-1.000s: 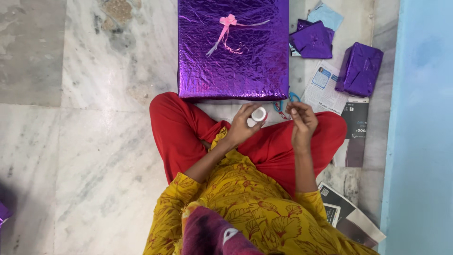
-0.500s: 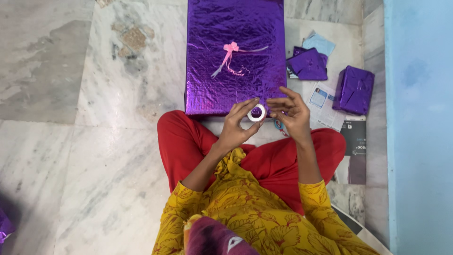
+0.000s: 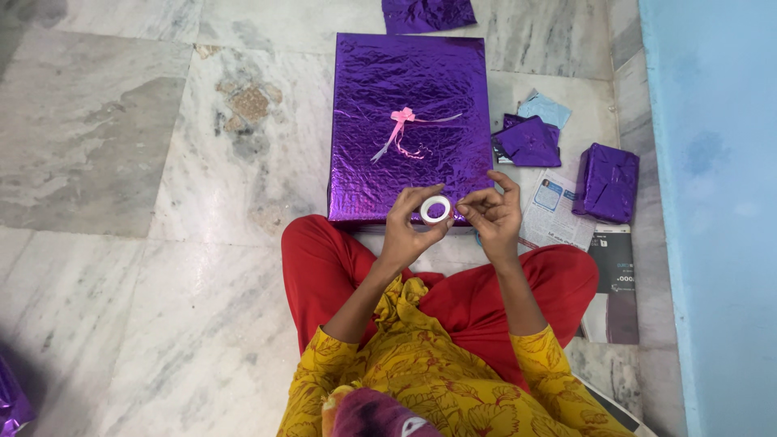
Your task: The person wraps a rectangular box with purple foil paper, smoothing the surface and securing edges with tape. They then tie a pink ribbon around the box and attach it with tape.
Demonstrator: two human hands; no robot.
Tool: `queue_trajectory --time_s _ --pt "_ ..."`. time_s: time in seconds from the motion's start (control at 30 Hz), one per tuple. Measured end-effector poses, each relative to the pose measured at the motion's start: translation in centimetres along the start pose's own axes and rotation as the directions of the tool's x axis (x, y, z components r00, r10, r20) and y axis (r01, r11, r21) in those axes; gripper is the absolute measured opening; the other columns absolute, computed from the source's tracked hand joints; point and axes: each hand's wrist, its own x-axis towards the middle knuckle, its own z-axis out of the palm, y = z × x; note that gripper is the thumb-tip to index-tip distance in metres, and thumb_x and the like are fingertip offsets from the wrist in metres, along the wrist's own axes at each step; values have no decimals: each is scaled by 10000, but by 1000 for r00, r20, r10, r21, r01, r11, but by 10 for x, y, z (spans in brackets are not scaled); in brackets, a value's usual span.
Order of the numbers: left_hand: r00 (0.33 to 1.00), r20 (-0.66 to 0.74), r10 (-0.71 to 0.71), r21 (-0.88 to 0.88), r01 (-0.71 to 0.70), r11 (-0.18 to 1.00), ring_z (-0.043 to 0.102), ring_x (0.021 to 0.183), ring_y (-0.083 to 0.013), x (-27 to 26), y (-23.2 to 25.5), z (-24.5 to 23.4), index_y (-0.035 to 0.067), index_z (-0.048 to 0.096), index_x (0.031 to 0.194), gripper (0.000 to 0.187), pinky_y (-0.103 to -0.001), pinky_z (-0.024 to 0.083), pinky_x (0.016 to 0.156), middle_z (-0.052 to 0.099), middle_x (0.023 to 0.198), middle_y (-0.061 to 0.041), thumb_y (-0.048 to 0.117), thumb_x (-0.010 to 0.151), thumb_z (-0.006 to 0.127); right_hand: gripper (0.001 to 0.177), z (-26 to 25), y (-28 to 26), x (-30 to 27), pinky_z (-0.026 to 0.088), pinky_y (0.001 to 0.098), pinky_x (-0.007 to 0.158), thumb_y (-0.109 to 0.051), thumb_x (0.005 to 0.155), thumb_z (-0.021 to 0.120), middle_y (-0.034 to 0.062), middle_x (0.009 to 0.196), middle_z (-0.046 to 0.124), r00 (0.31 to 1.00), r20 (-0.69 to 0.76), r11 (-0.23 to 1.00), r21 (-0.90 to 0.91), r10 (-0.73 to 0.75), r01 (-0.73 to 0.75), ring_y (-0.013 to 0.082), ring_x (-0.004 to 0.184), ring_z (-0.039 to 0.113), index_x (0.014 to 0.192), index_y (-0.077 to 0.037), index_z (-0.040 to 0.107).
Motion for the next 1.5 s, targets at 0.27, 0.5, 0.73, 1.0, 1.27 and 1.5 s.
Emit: queue_trajectory --time_s 0.27,0.5,0.73,1.0,1.27,1.5 --pt "974 -109 -198 -187 175 967 554 950 -146 13 -17 5 78 771 1208 412 -263 505 804 523 1043 -34 181 816 843 640 17 -12 11 613 293 913 97 974 686 145 1040 694 993 -58 994 42 -102 105 186 990 719 1430 -46 260" --pt "974 -115 -194 -525 106 844 624 944 -134 27 -17 1 -19 661 1019 255 -251 543 790 607 1314 -112 87 828 792 586 31 -14 24 624 315 928 101 966 694 165 1048 700 998 -39 994 100 -48 52 198 995 723 1377 -38 300" --pt "945 -8 -326 -503 278 819 691 925 -132 32 -6 -6 15 646 1300 478 -250 569 802 747 1115 -108 69 845 780 579 34 -19 27 613 296 892 76 956 720 143 1011 721 993 -119 998 53 -21 27 184 965 729 1374 -25 333" --pt "932 277 -234 -568 355 742 671 1161 -111 28 -2 -19 26 557 1482 686 -273 507 1055 695 1357 -103 132 830 742 561 32 -23 32 609 273 882 88 953 727 138 1009 724 983 -170 997 14 -67 71 171 973 730 1372 -18 371" --pt "899 337 -278 -573 431 697 654 977 -123 39 16 -27 6 479 1530 863 -304 529 975 650 1428 -168 40 730 801 599 34 -25 32 598 249 842 95 941 735 162 1020 737 987 -148 995 -86 -67 54 166 941 731 1403 -2 367" --pt "926 240 -293 -502 376 779 721 983 -151 30 24 -22 3 355 1581 970 -306 620 910 688 1312 -217 -13 723 808 541 37 -21 26 643 271 853 81 957 745 194 1036 752 967 -162 951 -270 -197 149 206 989 768 1372 11 405"
